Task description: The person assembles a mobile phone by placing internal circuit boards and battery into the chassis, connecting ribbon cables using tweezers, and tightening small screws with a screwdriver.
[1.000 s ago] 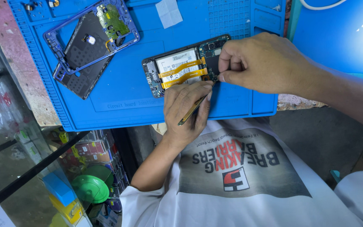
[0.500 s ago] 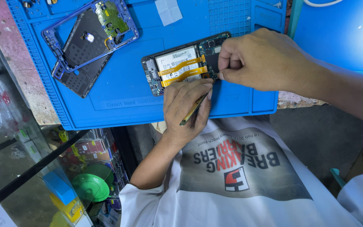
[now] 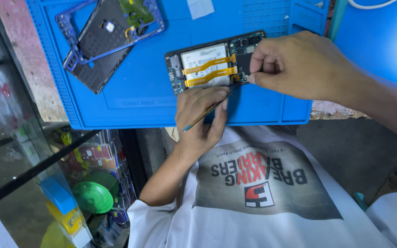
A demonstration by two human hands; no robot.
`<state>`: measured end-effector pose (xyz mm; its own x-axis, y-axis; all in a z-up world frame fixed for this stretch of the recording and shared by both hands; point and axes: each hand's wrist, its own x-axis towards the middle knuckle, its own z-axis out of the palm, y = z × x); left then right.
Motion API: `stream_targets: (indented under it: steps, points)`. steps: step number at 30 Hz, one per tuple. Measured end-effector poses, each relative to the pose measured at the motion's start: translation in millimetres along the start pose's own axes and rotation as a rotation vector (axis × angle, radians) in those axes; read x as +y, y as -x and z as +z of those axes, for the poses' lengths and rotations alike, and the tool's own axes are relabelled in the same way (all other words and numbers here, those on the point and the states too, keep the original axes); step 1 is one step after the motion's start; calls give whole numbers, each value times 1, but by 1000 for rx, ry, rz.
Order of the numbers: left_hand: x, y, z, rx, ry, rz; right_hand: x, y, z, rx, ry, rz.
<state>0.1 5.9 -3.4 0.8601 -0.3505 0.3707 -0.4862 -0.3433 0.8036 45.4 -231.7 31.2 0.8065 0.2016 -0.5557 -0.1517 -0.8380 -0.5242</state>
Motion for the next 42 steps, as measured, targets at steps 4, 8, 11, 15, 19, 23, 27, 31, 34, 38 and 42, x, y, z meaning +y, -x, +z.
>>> stream_targets:
  steps: [4,8,11,15,19,23,27,31,34,38,42]
  points:
    - [-1,0,5,4,-18,59,-1,1,0,-5,21,32]
    - [-3,-2,7,-9,-47,100,2,3,3,46,26,-23]
    - [-4,0,8,-14,-54,100,3,2,3,26,35,5]
    - [-5,0,8,-14,-53,114,3,2,4,37,43,-7]
    - [-6,0,6,-51,-71,115,4,2,5,43,57,-16]
    - [-5,0,7,-57,-92,114,3,2,5,37,84,-9]
    - [-6,1,7,-62,-88,112,3,3,4,28,80,-3]
    - [-7,0,7,-64,-54,110,2,2,3,21,62,-6]
    - [-8,0,8,-55,-46,120,2,2,2,17,54,-8]
    - [-9,0,9,-50,-45,131,3,3,3,42,69,-31]
    - [-10,1,9,-42,-58,141,4,3,4,41,60,-26]
